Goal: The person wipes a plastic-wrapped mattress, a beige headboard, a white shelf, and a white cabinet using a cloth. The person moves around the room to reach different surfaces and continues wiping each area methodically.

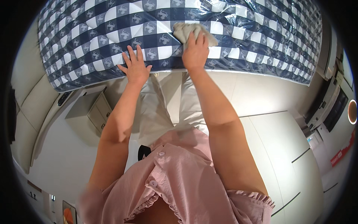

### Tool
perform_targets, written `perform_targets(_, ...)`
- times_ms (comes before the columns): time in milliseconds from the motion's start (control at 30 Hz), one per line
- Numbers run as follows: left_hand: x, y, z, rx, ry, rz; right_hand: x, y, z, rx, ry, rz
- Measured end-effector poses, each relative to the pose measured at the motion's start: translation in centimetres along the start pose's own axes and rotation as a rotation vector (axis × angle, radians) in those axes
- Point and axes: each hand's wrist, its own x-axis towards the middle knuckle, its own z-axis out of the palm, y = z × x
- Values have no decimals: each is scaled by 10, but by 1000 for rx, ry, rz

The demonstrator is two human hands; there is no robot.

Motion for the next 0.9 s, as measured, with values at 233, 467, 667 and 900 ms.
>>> perform_targets(233,3,-4,10,-46,39,41,-81,-32,14,14,-137,-190)
perform_targets(467,4,-5,13,-60,53,42,-79,-4,-3,-114,-318,-484)
perform_targets(667,2,-11,13,-93,93,49,-74,73,-14,-133,-135,-234)
perform_targets(900,2,-35,13,-208,82,-21,-63,56,-5,90,-1,53)
